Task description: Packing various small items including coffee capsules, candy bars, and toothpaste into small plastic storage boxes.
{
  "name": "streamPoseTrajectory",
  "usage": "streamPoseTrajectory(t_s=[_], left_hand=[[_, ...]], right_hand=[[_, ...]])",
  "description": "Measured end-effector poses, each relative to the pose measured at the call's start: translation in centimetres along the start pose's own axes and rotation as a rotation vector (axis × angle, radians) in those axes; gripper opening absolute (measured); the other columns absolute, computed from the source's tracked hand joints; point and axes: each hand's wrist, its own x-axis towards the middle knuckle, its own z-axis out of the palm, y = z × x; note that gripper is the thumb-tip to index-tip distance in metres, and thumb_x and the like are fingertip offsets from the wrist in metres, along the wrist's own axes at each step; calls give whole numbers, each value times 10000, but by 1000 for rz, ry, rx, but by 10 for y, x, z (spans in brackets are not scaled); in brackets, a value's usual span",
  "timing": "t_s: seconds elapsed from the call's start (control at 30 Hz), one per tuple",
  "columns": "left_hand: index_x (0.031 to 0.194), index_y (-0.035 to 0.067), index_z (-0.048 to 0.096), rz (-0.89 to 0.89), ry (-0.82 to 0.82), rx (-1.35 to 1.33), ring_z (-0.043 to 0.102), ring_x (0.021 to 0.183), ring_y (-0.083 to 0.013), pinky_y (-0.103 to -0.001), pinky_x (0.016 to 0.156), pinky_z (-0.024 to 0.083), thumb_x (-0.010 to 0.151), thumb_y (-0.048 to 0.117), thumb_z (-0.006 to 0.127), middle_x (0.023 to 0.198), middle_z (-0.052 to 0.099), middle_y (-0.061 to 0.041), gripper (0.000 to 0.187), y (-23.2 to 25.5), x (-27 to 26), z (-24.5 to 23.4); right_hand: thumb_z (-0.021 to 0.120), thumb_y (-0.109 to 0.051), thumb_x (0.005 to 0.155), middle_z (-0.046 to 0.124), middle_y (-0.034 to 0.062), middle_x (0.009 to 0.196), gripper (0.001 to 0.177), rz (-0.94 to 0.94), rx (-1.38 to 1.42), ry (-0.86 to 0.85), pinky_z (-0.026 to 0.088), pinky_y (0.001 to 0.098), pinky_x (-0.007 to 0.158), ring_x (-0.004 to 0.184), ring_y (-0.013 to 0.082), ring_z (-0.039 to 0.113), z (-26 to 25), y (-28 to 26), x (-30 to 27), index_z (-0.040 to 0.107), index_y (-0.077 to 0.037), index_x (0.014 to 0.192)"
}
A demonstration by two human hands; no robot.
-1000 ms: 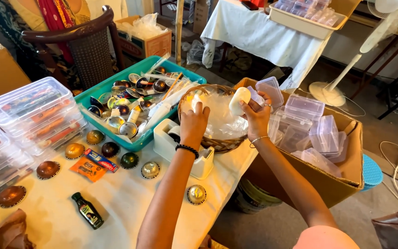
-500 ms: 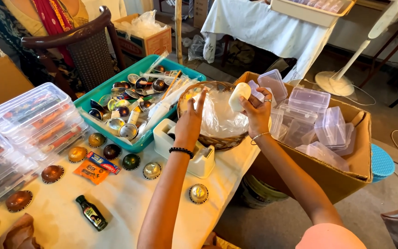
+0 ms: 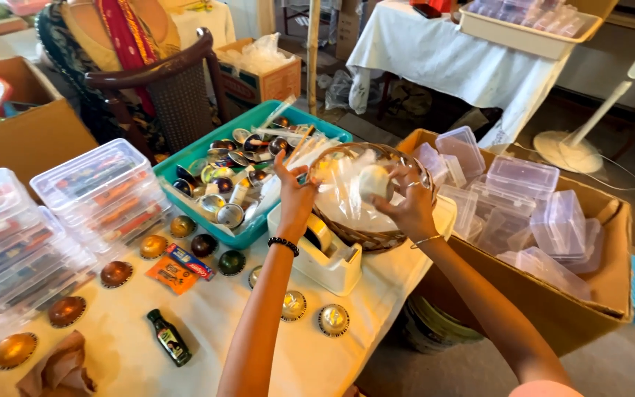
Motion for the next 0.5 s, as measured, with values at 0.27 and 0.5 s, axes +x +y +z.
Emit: streamPoseTrajectory(t_s=[0.27, 0.5], left_hand=[[1528, 170, 294, 191, -5, -193, 659, 909, -170, -282, 756, 575, 914, -163, 535, 1285, 539, -141, 738, 5, 17, -11], [1167, 69, 625, 472, 95, -24, 566, 891, -150, -266, 708, 422, 853, -229, 435, 1292, 649, -87, 473, -3, -52, -120]], right_hand=[[772, -225, 806, 678, 152, 1264, 450, -101, -451, -497, 491, 405, 1004, 1151, 336, 646, 9, 26, 16, 694, -42, 1209], [646, -136, 837, 716, 170, 1288, 434, -135, -418, -501, 487, 416, 1055, 1153, 325, 673, 9, 63, 12, 725, -30, 1250]])
